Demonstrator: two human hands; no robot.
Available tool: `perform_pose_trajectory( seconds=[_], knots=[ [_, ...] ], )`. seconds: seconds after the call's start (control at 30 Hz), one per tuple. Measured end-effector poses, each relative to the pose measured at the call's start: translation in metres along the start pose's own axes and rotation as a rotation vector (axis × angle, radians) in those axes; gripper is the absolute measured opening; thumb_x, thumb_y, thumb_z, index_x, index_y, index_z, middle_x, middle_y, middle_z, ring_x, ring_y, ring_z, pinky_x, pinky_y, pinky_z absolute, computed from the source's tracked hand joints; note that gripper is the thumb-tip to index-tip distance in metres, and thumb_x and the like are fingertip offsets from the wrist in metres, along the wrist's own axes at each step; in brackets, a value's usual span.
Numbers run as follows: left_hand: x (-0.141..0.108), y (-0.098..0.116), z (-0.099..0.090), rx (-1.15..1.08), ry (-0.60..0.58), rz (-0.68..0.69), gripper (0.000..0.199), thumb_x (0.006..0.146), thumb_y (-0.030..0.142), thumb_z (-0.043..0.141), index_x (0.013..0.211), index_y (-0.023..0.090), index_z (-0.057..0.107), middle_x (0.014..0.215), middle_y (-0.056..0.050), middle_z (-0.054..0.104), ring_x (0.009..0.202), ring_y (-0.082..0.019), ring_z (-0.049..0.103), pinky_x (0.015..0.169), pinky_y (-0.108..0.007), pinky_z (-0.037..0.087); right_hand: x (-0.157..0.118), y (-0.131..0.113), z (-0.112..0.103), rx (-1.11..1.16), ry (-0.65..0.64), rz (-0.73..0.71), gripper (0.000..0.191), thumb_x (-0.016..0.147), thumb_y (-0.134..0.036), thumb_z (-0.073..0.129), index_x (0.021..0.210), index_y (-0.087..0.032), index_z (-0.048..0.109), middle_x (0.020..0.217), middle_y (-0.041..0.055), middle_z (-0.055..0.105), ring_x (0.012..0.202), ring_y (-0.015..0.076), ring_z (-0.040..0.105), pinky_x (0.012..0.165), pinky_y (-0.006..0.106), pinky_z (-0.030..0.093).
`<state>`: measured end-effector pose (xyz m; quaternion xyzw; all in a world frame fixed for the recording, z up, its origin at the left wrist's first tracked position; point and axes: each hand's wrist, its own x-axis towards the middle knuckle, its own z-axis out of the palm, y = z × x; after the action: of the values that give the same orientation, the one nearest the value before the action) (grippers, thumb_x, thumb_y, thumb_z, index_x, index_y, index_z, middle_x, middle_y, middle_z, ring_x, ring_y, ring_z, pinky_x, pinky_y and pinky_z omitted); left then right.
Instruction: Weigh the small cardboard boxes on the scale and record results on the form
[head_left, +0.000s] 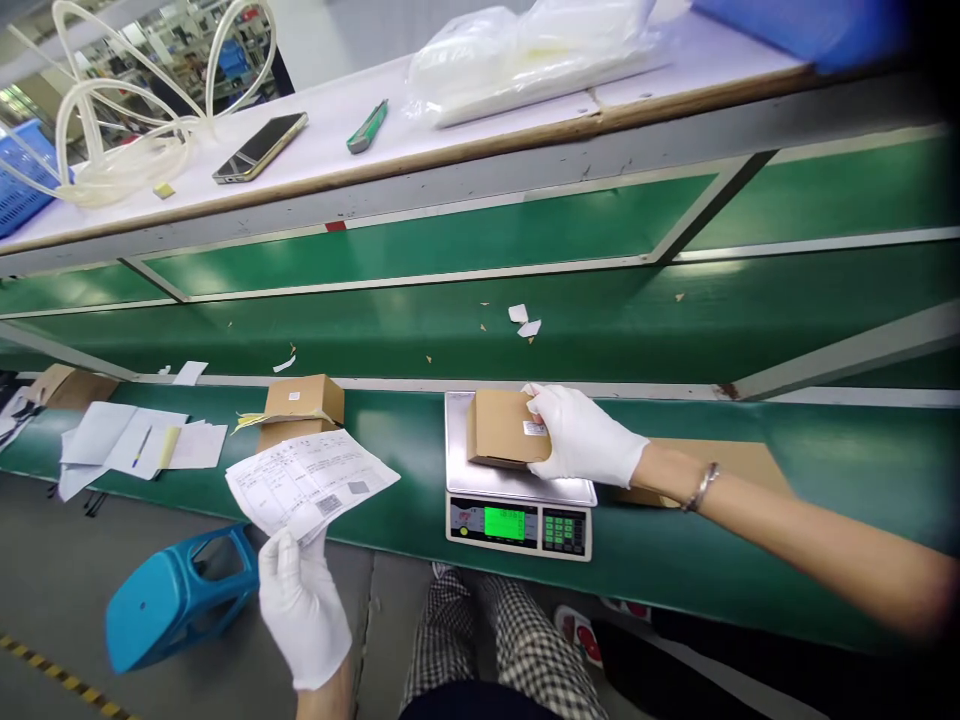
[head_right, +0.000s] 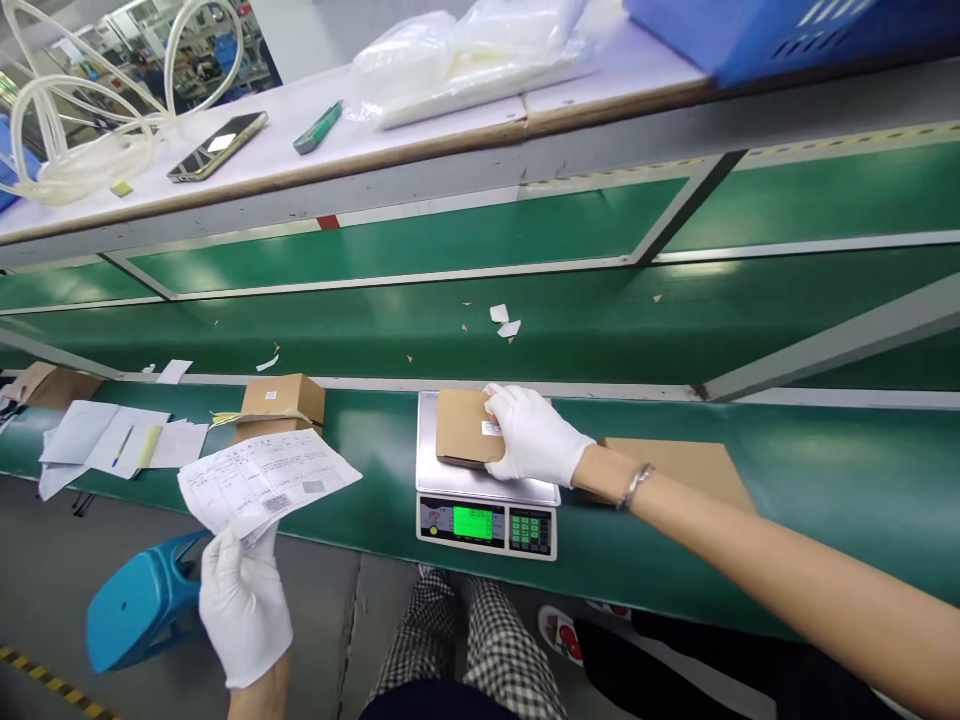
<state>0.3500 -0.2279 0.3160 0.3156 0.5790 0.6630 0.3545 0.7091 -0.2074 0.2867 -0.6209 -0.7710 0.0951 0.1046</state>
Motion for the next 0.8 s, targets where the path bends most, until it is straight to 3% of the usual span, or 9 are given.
perform_pose_trajectory(
  seconds=[0.1,0.17,0.33,0.47,0.6,0.7,0.8],
  knots=[
    [-0.004,0.008,0.003,-0.024,0.070,0.015,0.018,0.084,0.036,0.071,0.089,0.020,0.064,0.103,-0.005,0.067,0.112,-0.022,0.063,0.107,-0.043,0.050,-0.008,0.017,-0.019,0.011,0.034,0.050,0.034,0.063,-0.036,0.066,0.076,-0.024,0.036,0.103,0.0132,0.058,0.082,0.0242,0.056,0.070,0.035,0.044],
    [-0.008,0.013,0.008,-0.011,0.135,0.021,0.021,0.081,0.037,0.074,0.087,0.020,0.064,0.102,-0.005,0.067,0.115,-0.025,0.061,0.111,-0.047,0.046,-0.015,0.040,-0.036,0.037,0.066,0.128,0.040,0.063,-0.038,0.068,0.072,-0.025,0.032,0.103,0.0104,0.058,0.079,0.0209,0.054,0.067,0.033,0.043],
    [-0.031,0.010,0.032,0.080,0.202,0.045,0.025,0.080,0.041,0.074,0.090,0.021,0.062,0.105,-0.004,0.067,0.120,-0.027,0.058,0.114,-0.052,0.041,-0.039,0.131,-0.058,-0.079,0.112,0.282,0.045,0.058,-0.043,0.071,0.066,-0.026,0.030,0.097,0.0092,0.058,0.072,0.0189,0.052,0.062,0.032,0.037],
    [-0.056,-0.001,0.051,0.227,0.181,0.066,0.029,0.078,0.045,0.075,0.087,0.020,0.062,0.098,-0.005,0.066,0.113,-0.026,0.060,0.112,-0.049,0.043,-0.062,0.204,-0.032,-0.114,0.084,0.292,0.040,0.061,-0.039,0.066,0.070,-0.027,0.029,0.109,0.0138,0.060,0.084,0.0246,0.057,0.075,0.038,0.040],
    [-0.075,-0.007,0.064,0.383,0.213,0.049,0.039,0.074,0.055,0.075,0.085,0.021,0.062,0.095,-0.005,0.065,0.107,-0.027,0.061,0.113,-0.051,0.040,-0.079,0.253,0.007,0.025,0.000,0.313,0.038,0.057,-0.032,0.069,0.072,-0.027,0.034,0.118,0.0209,0.060,0.096,0.0307,0.059,0.088,0.041,0.043],
    [-0.083,-0.008,0.075,0.339,0.200,0.037,0.039,0.072,0.055,0.077,0.085,0.022,0.062,0.093,-0.005,0.064,0.105,-0.027,0.062,0.112,-0.052,0.042,-0.091,0.268,0.015,0.055,-0.012,0.341,0.040,0.057,-0.034,0.074,0.070,-0.026,0.037,0.124,0.0252,0.059,0.101,0.0346,0.060,0.089,0.045,0.045],
    [-0.086,-0.008,0.085,0.257,0.162,0.027,0.034,0.073,0.050,0.078,0.084,0.022,0.062,0.090,-0.004,0.064,0.102,-0.025,0.063,0.109,-0.050,0.046,-0.116,0.259,0.011,0.134,-0.045,0.261,0.037,0.060,-0.042,0.078,0.073,-0.023,0.048,0.131,0.0268,0.055,0.109,0.0371,0.059,0.092,0.048,0.047]
  ],
)
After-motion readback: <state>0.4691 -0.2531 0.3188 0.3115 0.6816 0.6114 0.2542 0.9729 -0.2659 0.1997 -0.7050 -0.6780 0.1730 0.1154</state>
